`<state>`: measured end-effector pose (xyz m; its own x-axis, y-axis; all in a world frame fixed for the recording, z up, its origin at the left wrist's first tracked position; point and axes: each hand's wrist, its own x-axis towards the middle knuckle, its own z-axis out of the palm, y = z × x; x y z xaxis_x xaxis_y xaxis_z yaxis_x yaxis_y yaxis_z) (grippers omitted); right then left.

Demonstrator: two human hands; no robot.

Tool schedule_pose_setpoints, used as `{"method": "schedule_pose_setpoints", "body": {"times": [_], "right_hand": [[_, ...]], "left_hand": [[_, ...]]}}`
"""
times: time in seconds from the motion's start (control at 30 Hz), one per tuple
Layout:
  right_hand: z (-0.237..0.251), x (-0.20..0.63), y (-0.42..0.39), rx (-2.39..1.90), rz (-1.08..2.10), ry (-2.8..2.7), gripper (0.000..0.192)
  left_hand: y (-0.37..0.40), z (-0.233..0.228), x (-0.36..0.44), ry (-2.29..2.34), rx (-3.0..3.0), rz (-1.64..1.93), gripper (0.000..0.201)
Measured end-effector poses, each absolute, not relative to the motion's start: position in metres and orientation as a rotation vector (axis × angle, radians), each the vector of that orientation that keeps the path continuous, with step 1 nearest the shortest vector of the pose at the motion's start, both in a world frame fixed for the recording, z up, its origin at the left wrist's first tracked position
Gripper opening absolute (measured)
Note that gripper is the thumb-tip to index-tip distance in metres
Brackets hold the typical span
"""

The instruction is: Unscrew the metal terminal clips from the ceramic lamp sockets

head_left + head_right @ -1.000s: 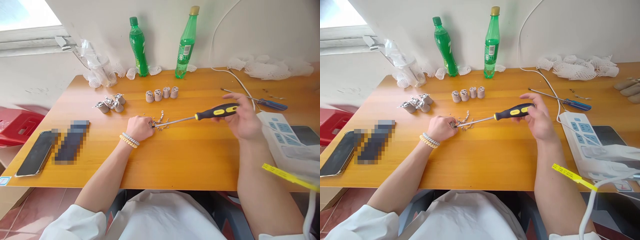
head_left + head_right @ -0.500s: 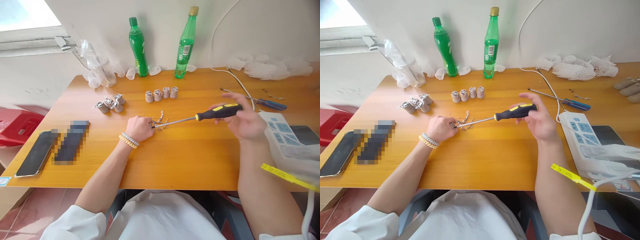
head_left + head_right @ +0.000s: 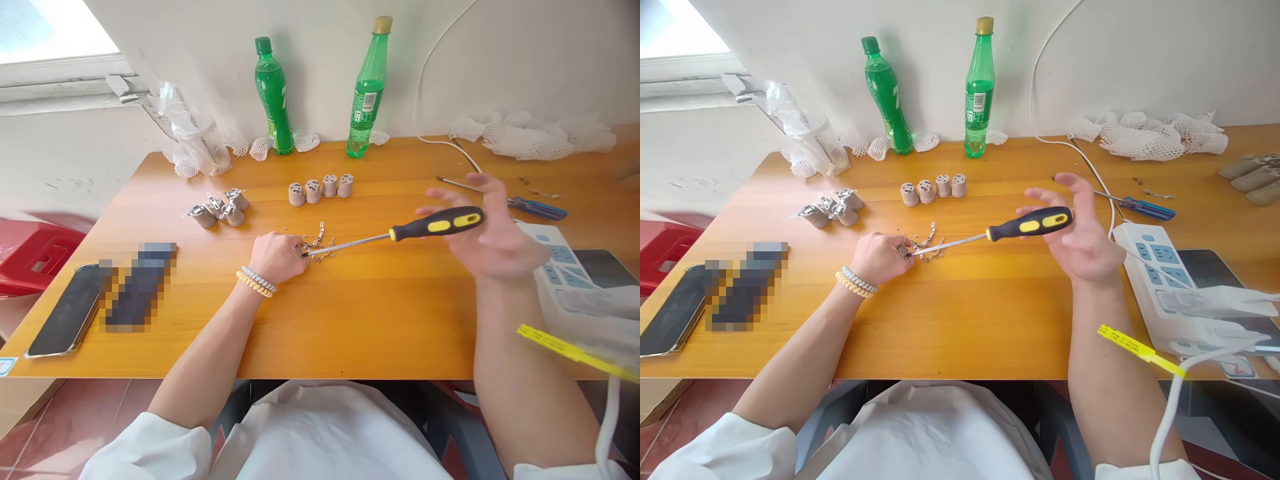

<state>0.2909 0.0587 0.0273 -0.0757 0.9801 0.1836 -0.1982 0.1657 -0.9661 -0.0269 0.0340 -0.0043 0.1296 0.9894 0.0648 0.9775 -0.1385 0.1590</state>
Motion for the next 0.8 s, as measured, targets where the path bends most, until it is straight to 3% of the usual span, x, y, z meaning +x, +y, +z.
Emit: {"method": "schedule_pose_setpoints", "body": {"times": [0.07, 0.17, 0.27, 0.33, 0.43, 0.57, 0.7, 0.8], "right_hand": [[0.0258, 0.2928, 0.059, -1.102, 1.163, -1.214, 0.044], [0.0247, 0.2955, 0.0576, -1.141, 1.02, -1.278, 0.03], [0.0269, 0.2963, 0.0561, -0.896, 1.288, -1.287, 0.065], [0.0281, 0.2954, 0.0559, -0.99, 1.345, -1.245, 0.052], [0.0285, 0.2937, 0.0568, -1.083, 1.178, -1.223, 0.035], [0.0281, 0.2921, 0.0585, -0.796, 1.303, -1.192, 0.072], [0.0251, 0.2895, 0.0598, -1.196, 1.289, -1.144, 0.038], [0.0245, 0.2894, 0.0605, -1.184, 1.088, -1.102, 0.022]], "left_hand": [[0.0342, -0.0046, -0.0267, 2.007, 2.305, 0.235, 0.025], [0.0349, -0.005, -0.0259, 2.017, 2.291, 0.22, 0.026], [0.0357, -0.0051, -0.0252, 2.026, 2.279, 0.202, 0.027], [0.0359, -0.0048, -0.025, 2.02, 2.286, 0.198, 0.027], [0.0356, -0.0042, -0.0252, 2.016, 2.289, 0.201, 0.027], [0.0355, -0.0041, -0.0265, 2.026, 2.274, 0.225, 0.026], [0.0356, -0.0048, -0.0279, 2.011, 2.265, 0.275, 0.028], [0.035, -0.0037, -0.027, 1.983, 2.25, 0.33, 0.029]]}}
